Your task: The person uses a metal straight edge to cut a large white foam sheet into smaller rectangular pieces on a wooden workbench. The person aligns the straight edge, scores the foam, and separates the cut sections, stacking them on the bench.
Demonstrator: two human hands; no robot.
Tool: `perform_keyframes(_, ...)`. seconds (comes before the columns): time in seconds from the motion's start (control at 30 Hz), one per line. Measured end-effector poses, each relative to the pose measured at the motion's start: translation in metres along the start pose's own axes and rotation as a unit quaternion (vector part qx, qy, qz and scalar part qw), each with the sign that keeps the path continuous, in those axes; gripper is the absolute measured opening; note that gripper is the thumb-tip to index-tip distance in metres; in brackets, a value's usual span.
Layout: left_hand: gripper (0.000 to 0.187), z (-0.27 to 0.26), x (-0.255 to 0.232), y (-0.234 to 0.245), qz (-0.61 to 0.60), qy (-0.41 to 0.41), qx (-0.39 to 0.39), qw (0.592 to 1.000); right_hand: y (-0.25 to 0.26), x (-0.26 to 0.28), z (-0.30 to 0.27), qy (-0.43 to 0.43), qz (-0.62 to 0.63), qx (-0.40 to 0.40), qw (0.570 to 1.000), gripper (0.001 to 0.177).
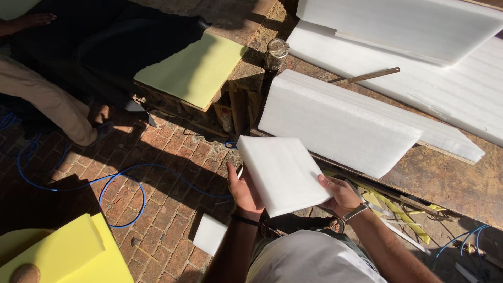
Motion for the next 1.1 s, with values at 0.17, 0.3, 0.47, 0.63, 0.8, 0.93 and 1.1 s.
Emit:
perform_keyframes(0.17,0.090,0.003,-0.005,-0.019,0.058,-0.016,0.028,0.998,-0.024,0.032,-0.019,0.040,0.127,0.238,0.962,0.056)
perform_keyframes(0.3,0.089,0.008,0.003,-0.033,0.041,-0.001,0.028,0.999,0.005,0.033,-0.009,0.007,0.050,0.031,0.998,0.064)
perform_keyframes(0.47,0.093,0.024,0.013,-0.018,0.103,0.025,-0.118,0.987,0.027,0.053,-0.004,0.057,-0.177,-0.133,0.974,0.062)
perform_keyframes(0.63,0.084,0.048,0.016,-0.029,0.079,0.038,-0.049,0.995,0.051,0.114,0.009,0.088,-0.039,-0.126,0.987,0.051)
perform_keyframes(0.8,0.076,0.080,-0.010,0.011,0.192,0.023,-0.152,0.969,0.084,0.234,0.039,0.171,-0.074,-0.157,0.970,0.037)
perform_keyframes(0.93,0.070,0.123,-0.025,0.062,0.182,0.050,-0.139,0.972,0.109,0.346,0.056,0.276,-0.010,-0.156,0.948,0.032)
perform_keyframes(1.1,0.061,0.176,-0.023,0.117,0.163,0.089,-0.108,0.977,0.140,0.447,0.065,0.364,0.173,-0.202,0.893,0.028)
Point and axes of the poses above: each hand's wrist, its own z-axis towards the middle knuckle, its own y-axis out of the back of the hand, x = y × z, the point moved 7 cm from there along z, towards the middle knuckle, and after that the axes turned 10 degrees about -y, right-handed, at the moved point
